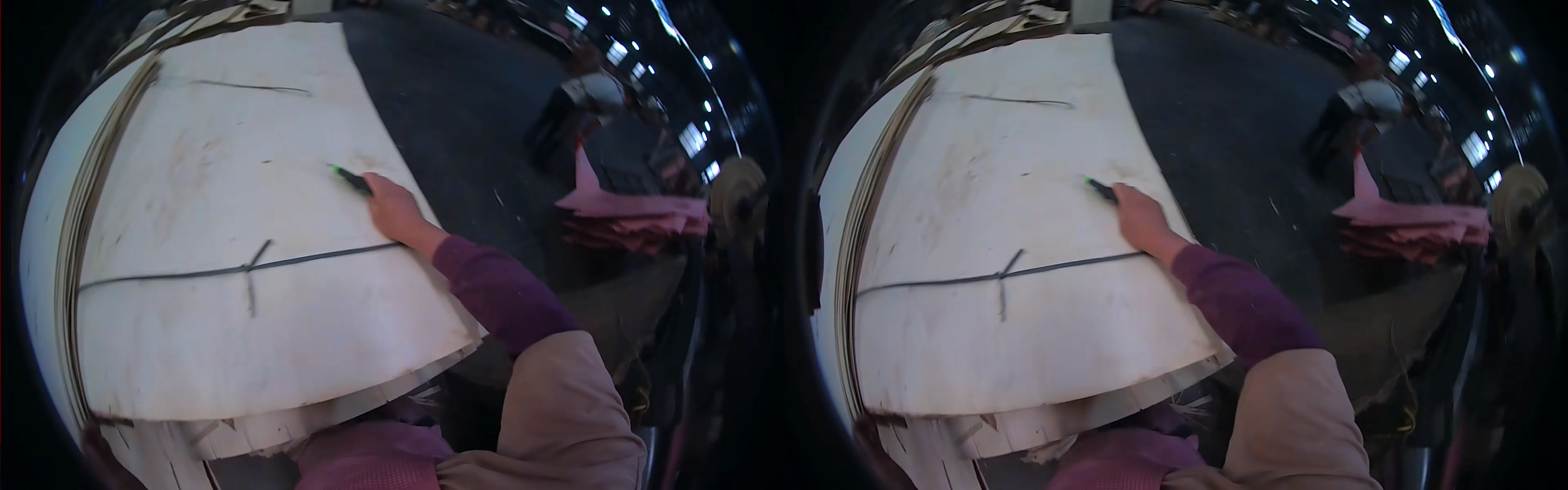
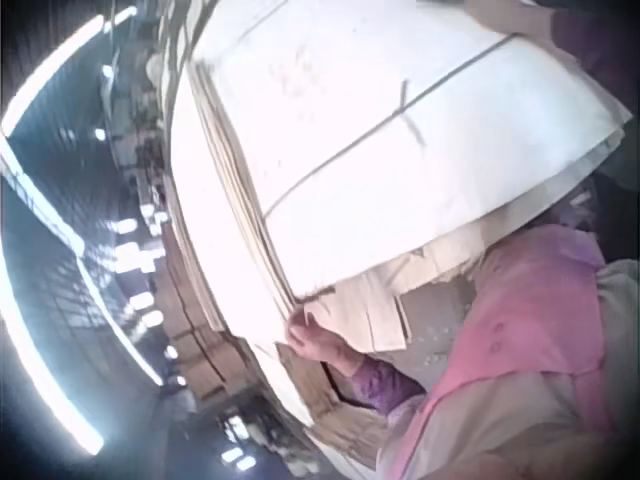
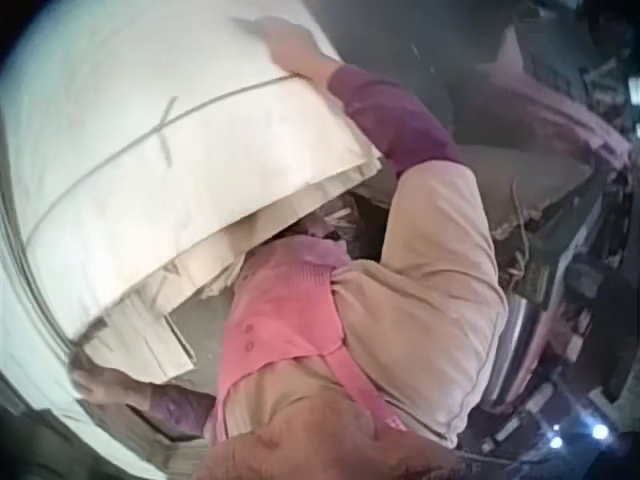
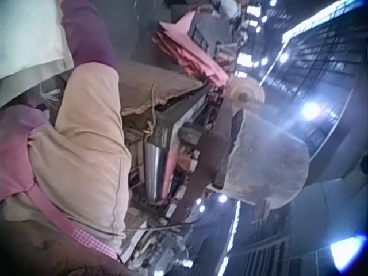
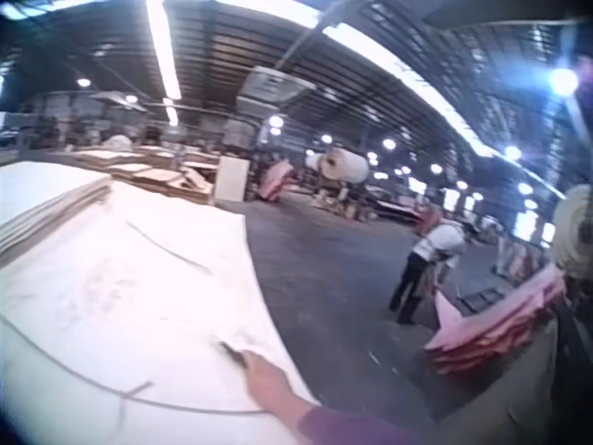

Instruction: The person cuts a plastic strap holding a stack of wood sheets with a utility knife and then assists another worker by placing pink wood sheets onto a processing machine.

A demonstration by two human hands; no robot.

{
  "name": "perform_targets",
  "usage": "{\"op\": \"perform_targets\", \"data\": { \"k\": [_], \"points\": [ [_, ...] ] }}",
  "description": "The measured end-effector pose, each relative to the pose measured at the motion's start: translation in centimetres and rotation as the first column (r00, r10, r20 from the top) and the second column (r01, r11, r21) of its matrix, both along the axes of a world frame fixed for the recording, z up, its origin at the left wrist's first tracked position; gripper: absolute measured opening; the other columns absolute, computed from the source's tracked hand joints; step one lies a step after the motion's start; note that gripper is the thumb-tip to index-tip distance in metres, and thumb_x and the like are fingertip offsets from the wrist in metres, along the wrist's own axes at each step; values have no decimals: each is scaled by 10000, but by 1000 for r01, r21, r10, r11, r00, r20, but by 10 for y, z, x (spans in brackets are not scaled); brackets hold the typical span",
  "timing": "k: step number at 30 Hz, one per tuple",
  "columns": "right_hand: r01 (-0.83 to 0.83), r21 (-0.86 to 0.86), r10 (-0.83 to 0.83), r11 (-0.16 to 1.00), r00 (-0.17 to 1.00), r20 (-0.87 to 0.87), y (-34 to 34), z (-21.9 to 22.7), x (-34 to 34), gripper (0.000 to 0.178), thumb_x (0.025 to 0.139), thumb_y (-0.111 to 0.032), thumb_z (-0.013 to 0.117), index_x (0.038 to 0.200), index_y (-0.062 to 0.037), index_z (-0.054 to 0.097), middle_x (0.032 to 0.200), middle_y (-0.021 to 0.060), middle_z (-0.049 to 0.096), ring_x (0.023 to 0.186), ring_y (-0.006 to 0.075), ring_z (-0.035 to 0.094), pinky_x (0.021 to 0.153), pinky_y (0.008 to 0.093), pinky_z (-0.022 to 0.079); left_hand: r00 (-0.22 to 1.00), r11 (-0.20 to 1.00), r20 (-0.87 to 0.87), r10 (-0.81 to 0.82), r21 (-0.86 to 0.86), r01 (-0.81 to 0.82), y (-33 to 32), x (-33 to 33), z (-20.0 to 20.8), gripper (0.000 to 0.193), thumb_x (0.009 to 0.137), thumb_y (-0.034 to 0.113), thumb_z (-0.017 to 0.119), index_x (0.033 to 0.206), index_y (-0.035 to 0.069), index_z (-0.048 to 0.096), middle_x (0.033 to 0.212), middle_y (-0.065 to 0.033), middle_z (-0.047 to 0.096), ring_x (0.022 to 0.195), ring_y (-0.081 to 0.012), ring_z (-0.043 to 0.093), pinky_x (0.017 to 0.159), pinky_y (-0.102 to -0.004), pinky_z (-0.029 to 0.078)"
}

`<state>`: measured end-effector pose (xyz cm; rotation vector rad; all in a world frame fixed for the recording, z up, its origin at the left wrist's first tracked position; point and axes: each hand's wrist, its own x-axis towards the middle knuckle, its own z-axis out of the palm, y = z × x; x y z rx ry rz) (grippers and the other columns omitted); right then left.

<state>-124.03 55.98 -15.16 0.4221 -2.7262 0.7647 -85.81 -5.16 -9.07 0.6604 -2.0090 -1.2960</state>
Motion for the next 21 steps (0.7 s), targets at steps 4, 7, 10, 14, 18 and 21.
{"op": "perform_targets", "data": {
  "k": [4,7,10,14,18,21],
  "points": [
    [-140,-299,159,944,986,41,36,45,-21,313,789,-109,564,1085,-29,626,968,218,655,920,394,619,807,422,485,957,870,88,-278,-398,290,111,-162,18,499,1013,337,387,1373,-8,410,1335,-149,478,1300,-260,409,1118,-396,249],
    [-155,-331,154,931,988,-29,84,122,35,387,828,-171,680,1164,9,610,894,133,701,772,176,627,752,292,496,849,821,431,-305,-334,464,96,-201,-26,418,981,216,458,1315,-36,454,1356,-157,468,1302,-266,410,1110,-392,269],
    [-55,-533,-6,844,994,-111,163,166,81,281,809,-104,638,1051,39,614,927,139,686,794,171,666,681,283,530,822,770,541,-178,-443,459,168,-214,4,470,974,312,510,1238,-73,564,1270,-263,560,1154,-338,558,982,-422,438],
    [-156,-910,-134,384,966,-223,175,145,135,293,942,-65,502,1213,45,480,1079,111,605,903,187,650,744,292,539,758,656,611,-230,-478,584,131,-218,-29,534,984,320,510,1314,-98,473,1359,-257,488,1254,-345,476,1062,-399,377],
    [160,-983,-438,94,893,103,120,31,190,329,840,-57,596,1155,-36,502,823,63,577,645,173,597,616,290,481,782,695,570,-252,-456,557,142,-206,-14,521,985,319,505,1294,-101,491,1347,-261,494,1236,-350,486,1060,-404,377],
    [622,-763,-667,173,644,374,76,-66,241,353,821,-114,614,1144,3,530,734,52,551,603,115,537,580,287,440,790,712,536,-298,-427,558,125,-203,-17,498,983,297,513,1283,-101,502,1321,-250,516,1199,-334,507,1051,-402,387]
  ]
}}
